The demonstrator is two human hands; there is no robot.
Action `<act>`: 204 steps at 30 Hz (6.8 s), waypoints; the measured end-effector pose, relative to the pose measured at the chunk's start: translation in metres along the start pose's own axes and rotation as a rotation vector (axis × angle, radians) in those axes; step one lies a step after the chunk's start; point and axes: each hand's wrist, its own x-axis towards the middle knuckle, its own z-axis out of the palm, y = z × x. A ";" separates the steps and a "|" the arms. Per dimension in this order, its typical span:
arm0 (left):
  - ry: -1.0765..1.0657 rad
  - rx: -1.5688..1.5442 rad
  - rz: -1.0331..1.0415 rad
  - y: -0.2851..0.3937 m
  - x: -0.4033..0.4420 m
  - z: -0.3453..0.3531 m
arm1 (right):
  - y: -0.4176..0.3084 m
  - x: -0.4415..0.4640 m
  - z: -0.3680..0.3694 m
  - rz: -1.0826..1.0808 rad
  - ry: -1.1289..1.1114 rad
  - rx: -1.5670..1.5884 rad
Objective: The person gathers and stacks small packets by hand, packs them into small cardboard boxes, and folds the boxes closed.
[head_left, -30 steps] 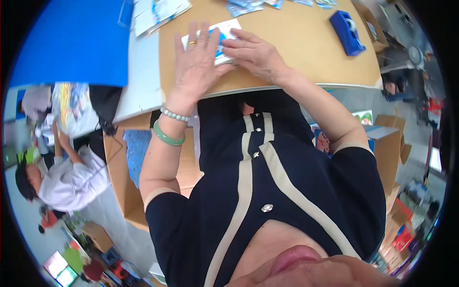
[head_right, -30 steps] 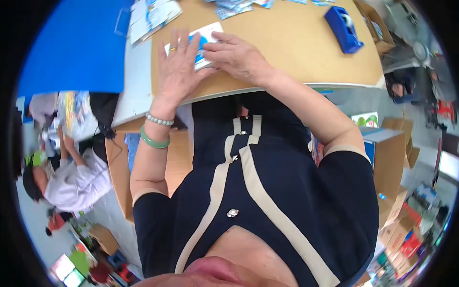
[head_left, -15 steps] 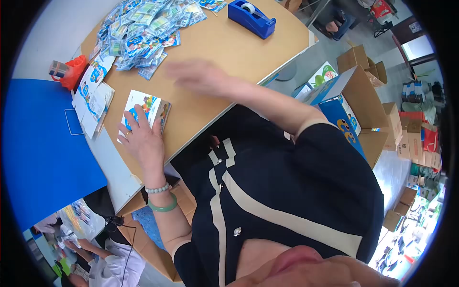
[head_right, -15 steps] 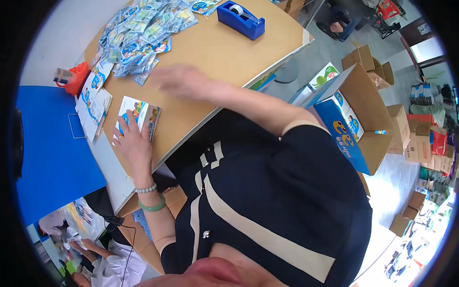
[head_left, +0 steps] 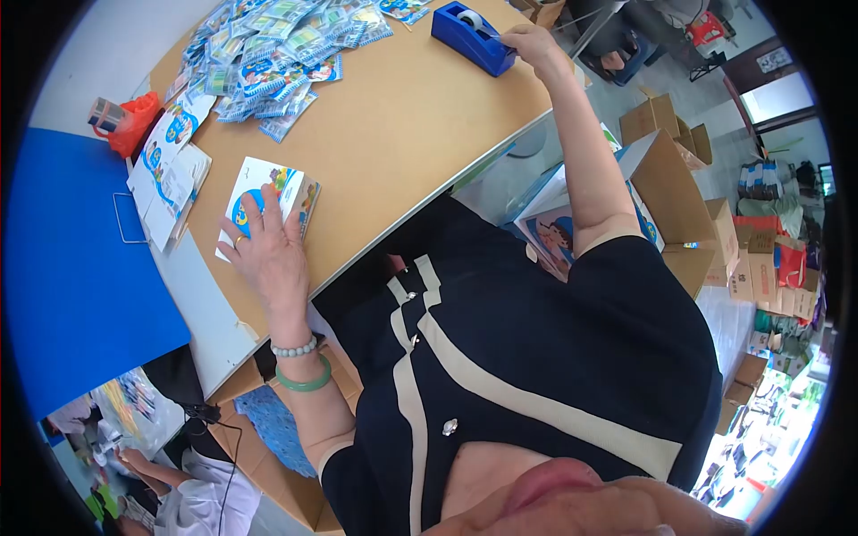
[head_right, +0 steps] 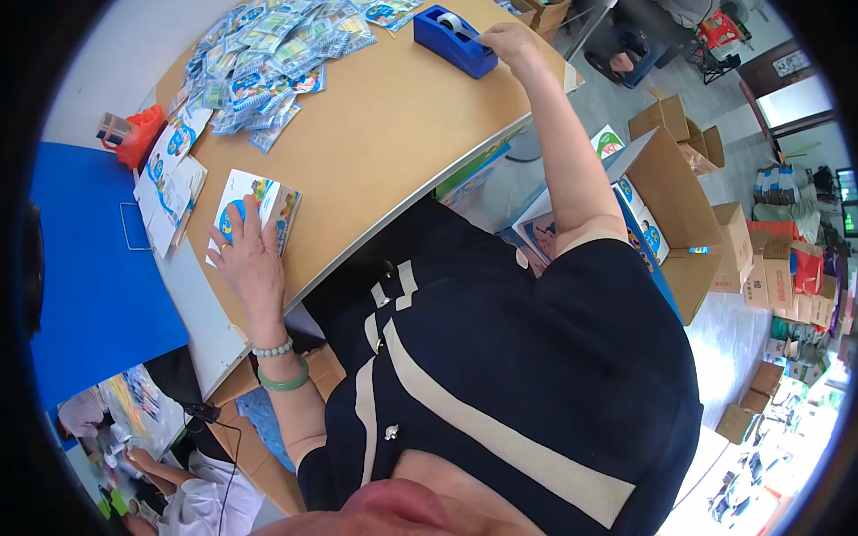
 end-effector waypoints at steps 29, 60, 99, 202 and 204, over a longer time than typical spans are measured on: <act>0.026 -0.003 0.009 -0.002 0.000 0.004 | -0.061 -0.034 -0.014 -0.004 -0.300 -0.480; 0.094 -0.313 0.055 -0.022 -0.011 0.000 | 0.047 -0.025 -0.001 0.221 -0.611 0.801; 0.405 -0.568 -0.039 0.005 -0.015 0.010 | -0.123 -0.219 0.224 0.100 -1.058 0.967; 0.038 -1.017 0.011 0.061 -0.020 0.004 | -0.032 -0.164 0.001 -0.738 0.079 -0.650; 0.077 -0.966 -0.070 0.037 -0.031 0.007 | -0.056 -0.139 0.032 -0.833 0.254 -0.888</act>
